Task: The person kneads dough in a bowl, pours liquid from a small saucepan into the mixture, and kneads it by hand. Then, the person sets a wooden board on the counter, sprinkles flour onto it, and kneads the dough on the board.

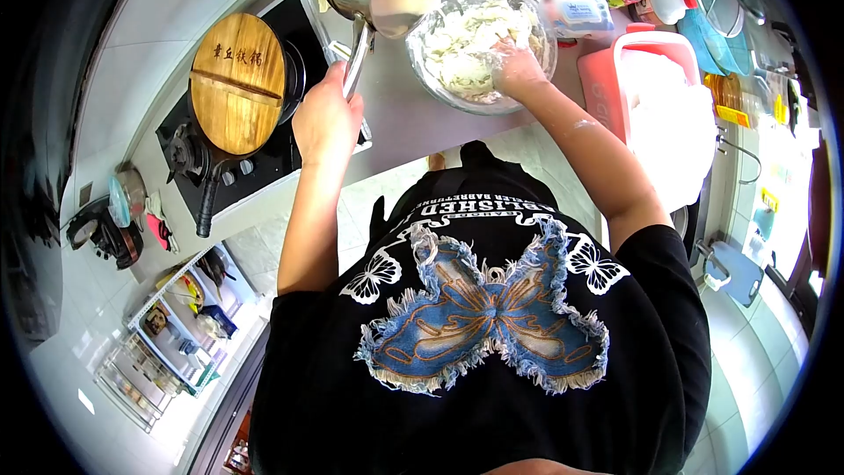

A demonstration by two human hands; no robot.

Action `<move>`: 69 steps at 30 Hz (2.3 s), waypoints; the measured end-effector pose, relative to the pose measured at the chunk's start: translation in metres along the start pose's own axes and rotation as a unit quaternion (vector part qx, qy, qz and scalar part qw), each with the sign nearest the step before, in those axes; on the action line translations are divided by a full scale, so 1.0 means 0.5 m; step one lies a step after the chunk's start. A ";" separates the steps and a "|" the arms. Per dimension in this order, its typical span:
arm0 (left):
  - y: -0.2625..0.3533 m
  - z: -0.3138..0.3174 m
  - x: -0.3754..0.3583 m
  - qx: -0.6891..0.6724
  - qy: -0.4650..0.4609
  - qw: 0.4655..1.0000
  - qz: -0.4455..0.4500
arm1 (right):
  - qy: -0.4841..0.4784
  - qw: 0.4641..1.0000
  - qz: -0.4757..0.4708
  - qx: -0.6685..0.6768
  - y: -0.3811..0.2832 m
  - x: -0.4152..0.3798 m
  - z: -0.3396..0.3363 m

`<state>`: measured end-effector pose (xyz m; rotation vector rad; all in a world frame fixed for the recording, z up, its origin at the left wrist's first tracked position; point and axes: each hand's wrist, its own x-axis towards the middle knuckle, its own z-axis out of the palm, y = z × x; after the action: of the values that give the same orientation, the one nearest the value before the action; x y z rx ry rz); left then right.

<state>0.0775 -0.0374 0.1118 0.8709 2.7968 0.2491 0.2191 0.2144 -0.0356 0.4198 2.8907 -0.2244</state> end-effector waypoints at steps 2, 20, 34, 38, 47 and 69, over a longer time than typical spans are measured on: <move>0.001 -0.002 -0.002 0.015 0.001 1.000 0.000 | -0.008 1.000 0.002 0.004 -0.004 -0.003 -0.006; 0.005 -0.014 -0.023 0.024 0.003 1.000 -0.019 | 0.023 0.999 -0.006 -0.028 0.010 0.003 0.031; -0.043 0.033 0.081 -0.472 -0.136 0.869 -0.060 | 0.011 1.000 0.021 -0.001 0.001 -0.014 0.027; -0.047 0.110 0.191 -0.558 -0.167 0.811 -0.049 | -0.029 0.999 0.033 0.031 -0.005 -0.027 0.012; -0.030 0.228 0.320 -0.609 -0.214 0.760 -0.072 | -0.006 0.999 0.023 0.036 0.017 -0.039 0.052; 0.053 0.279 0.136 -0.237 0.008 0.971 0.028 | 0.111 0.994 0.011 0.006 -0.026 0.083 -0.003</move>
<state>0.0706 0.0371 -0.0269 0.8250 2.5496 0.8913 0.1760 0.2131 -0.0423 0.5093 3.1007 -0.2041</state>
